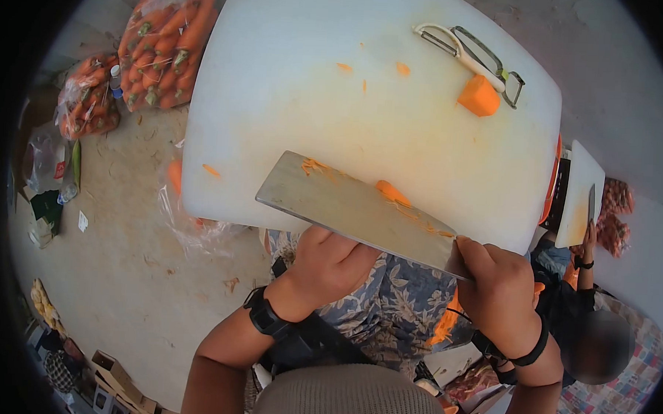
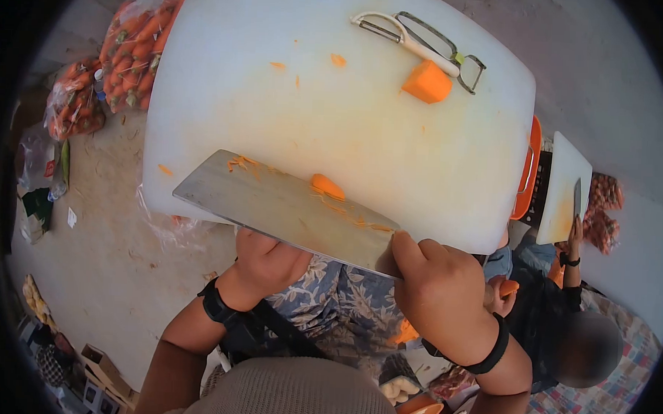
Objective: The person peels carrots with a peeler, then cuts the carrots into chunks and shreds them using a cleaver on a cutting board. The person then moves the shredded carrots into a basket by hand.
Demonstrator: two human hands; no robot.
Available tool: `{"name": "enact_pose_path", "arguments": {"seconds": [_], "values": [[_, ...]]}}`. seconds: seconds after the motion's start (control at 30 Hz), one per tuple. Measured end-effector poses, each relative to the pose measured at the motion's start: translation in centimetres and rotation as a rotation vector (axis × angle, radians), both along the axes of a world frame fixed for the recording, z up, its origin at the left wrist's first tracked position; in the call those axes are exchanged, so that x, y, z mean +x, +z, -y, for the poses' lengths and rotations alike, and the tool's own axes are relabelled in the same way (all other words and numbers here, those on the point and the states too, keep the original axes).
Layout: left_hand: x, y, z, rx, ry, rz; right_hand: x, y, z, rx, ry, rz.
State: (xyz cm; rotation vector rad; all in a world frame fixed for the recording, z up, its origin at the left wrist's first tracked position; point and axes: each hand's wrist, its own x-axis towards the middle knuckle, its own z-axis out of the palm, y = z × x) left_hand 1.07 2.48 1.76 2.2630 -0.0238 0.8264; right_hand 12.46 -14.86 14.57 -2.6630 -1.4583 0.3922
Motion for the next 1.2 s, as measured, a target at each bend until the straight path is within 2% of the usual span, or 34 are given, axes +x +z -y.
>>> {"name": "enact_pose_path", "arguments": {"seconds": [0.17,0.33,0.63,0.7,0.83,1.2], "values": [[0.2,-0.2,0.3,-0.028,0.011,-0.015,0.0,-1.2,-0.7,-0.032,0.014,0.043],[0.3,0.5,0.2,-0.035,0.006,-0.022,0.9,-3.8,-3.9,0.044,0.061,0.036],[-0.6,-0.9,0.6,-0.064,-0.001,-0.032,-0.7,0.6,0.1,0.043,0.084,0.080],[-0.9,-1.3,0.8,0.061,0.045,-0.031,-1.1,1.3,0.9,-0.004,0.088,0.114],[-0.9,-1.1,0.6,0.056,0.049,-0.063,-1.0,0.9,1.6,-0.026,0.067,0.168],[-0.4,-0.2,0.2,-0.037,0.004,-0.037,0.6,-1.2,-0.4,-0.037,0.074,0.024]]}}
